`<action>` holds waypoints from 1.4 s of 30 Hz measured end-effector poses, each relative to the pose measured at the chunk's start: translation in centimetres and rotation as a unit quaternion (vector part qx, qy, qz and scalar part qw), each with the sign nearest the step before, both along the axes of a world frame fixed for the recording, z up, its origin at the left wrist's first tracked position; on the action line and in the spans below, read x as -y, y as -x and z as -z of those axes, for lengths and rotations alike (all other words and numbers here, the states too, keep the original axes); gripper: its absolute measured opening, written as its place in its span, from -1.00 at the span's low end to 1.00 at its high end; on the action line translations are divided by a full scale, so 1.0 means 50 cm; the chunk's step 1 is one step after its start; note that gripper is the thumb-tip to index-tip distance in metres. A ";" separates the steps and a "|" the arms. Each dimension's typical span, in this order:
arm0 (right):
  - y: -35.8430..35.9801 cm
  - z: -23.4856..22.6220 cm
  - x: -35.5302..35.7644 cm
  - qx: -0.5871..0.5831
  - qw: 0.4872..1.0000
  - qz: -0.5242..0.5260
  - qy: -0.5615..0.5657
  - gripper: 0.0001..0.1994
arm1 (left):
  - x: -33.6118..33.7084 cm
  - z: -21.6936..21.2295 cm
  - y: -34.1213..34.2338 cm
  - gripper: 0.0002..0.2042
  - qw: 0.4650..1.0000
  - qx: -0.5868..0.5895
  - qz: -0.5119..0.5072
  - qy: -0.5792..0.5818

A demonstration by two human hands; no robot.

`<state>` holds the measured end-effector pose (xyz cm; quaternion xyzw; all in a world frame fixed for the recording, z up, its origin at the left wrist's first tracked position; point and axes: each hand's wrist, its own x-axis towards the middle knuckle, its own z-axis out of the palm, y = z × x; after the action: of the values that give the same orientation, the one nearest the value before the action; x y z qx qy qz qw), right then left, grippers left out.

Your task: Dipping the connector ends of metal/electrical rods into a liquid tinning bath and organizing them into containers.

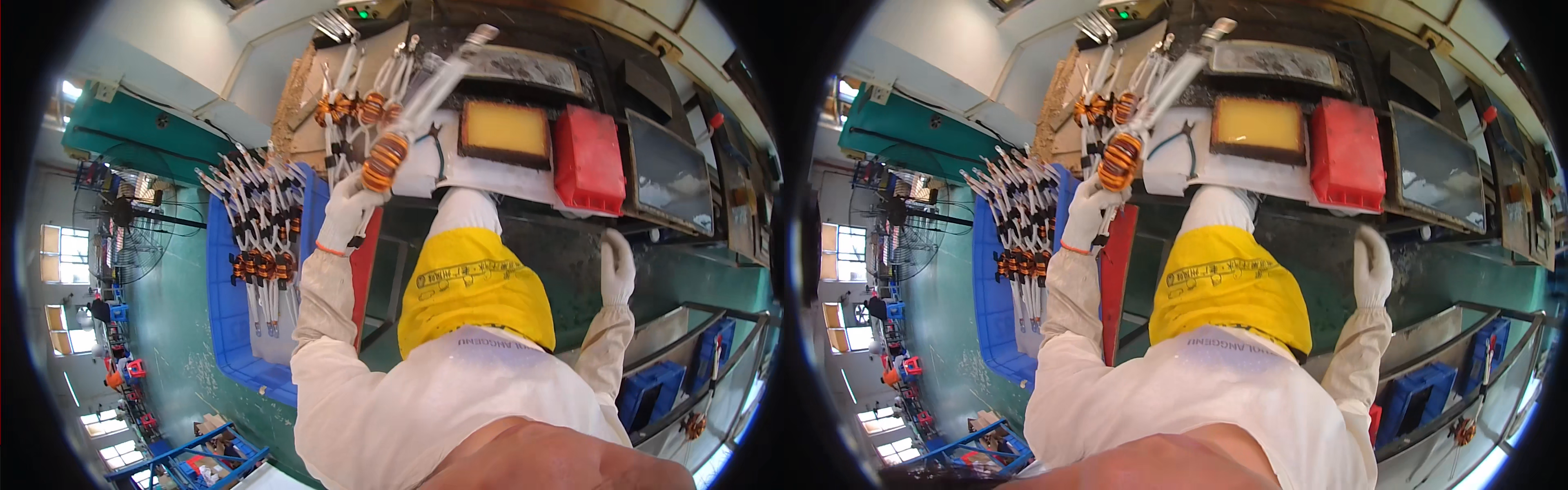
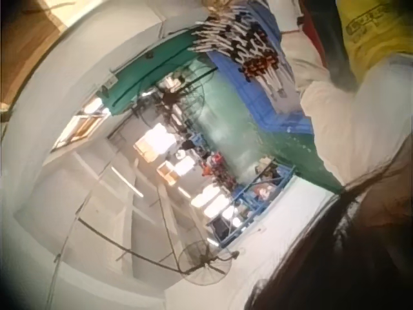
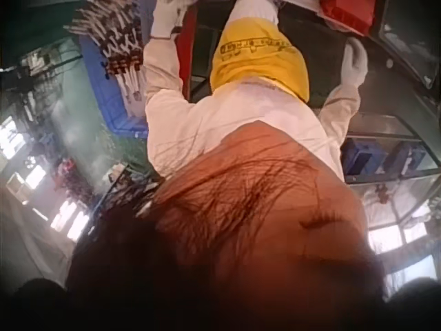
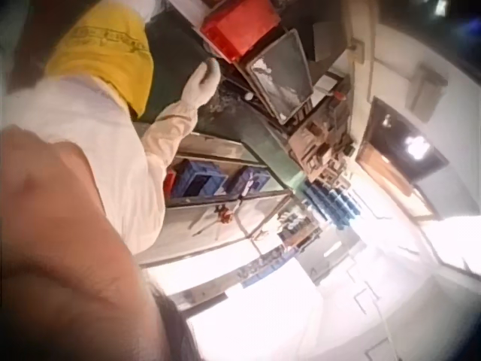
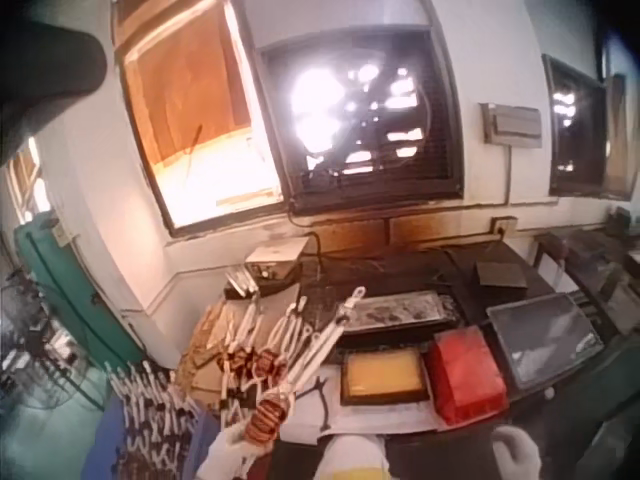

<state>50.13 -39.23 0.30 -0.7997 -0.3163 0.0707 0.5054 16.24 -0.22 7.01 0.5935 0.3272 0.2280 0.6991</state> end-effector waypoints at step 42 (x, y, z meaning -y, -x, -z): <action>0.294 -0.002 -0.305 0.070 0.929 -0.319 0.175 -0.36 | 0.111 0.151 0.068 -0.71 0.952 0.075 -0.228 0.189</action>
<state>35.44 -23.96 0.40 -0.7349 -0.5720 0.2265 0.2852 12.83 -5.79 -0.54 0.3415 0.4378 0.3593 0.7500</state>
